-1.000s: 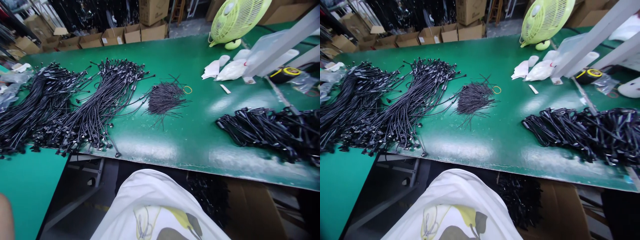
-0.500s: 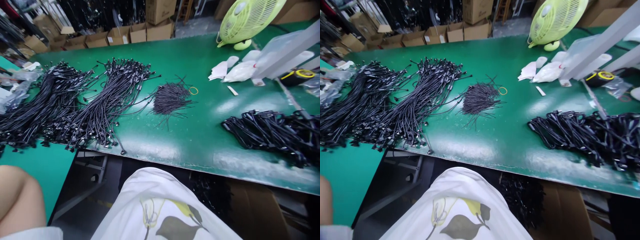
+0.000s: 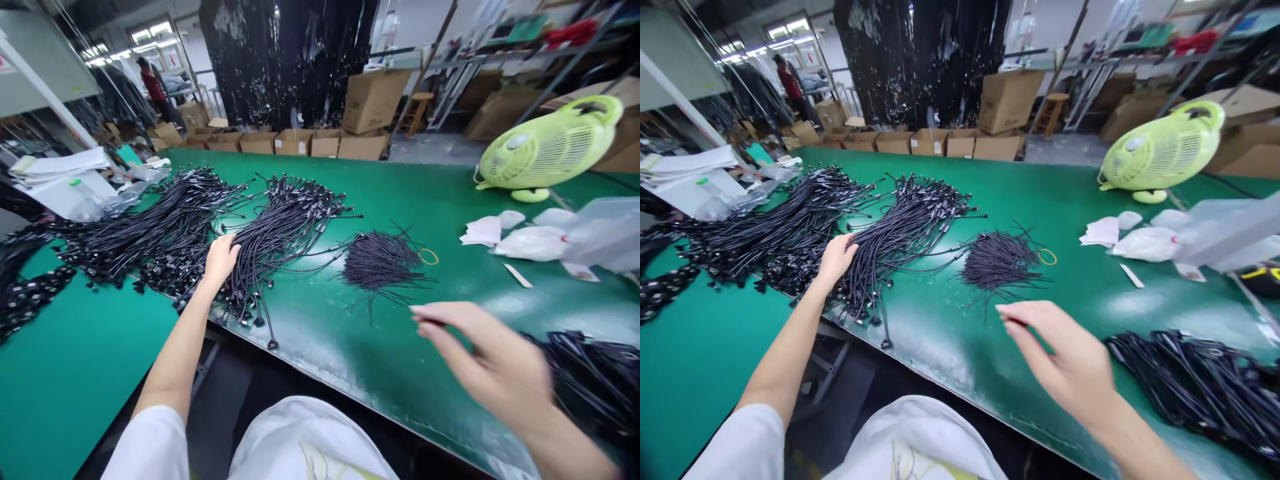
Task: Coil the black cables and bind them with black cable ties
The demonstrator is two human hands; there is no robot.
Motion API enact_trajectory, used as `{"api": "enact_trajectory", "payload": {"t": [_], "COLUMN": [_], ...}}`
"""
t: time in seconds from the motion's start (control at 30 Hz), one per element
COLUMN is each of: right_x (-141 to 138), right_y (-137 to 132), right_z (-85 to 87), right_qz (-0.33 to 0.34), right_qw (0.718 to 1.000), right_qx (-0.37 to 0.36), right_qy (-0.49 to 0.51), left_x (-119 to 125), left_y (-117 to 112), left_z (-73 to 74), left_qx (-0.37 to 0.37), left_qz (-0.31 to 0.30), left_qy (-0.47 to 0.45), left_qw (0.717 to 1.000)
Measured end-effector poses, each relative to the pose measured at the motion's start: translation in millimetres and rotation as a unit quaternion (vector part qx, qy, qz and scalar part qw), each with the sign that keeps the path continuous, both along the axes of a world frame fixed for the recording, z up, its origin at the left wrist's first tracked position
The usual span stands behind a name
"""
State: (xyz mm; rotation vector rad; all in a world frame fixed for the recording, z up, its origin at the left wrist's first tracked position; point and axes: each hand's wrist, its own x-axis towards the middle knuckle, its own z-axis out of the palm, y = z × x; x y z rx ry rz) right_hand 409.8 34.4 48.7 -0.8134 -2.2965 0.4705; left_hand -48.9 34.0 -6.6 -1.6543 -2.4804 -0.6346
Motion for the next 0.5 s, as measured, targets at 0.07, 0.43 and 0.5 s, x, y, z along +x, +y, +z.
{"api": "enact_trajectory", "payload": {"t": [0.07, 0.43, 0.5], "right_x": [-26.8, -104.9, -138.5], "right_y": [20.7, 83.6, 106.2], "right_z": [-18.8, -62.3, -59.2], "right_qz": [0.077, 0.208, 0.195], "right_qw": [0.997, 0.968, 0.974], "right_qx": [-0.018, -0.052, -0.041], "right_qy": [0.000, -0.130, -0.109], "left_x": [-20.4, -38.6, -28.4], "left_y": [22.4, 42.7, 37.1], "left_z": [-5.7, -4.0, -2.7], "left_qx": [-0.063, -0.040, -0.020], "left_qz": [0.005, -0.078, -0.110], "left_qy": [0.020, 0.001, -0.022], "left_qw": [0.998, 0.996, 0.993]}}
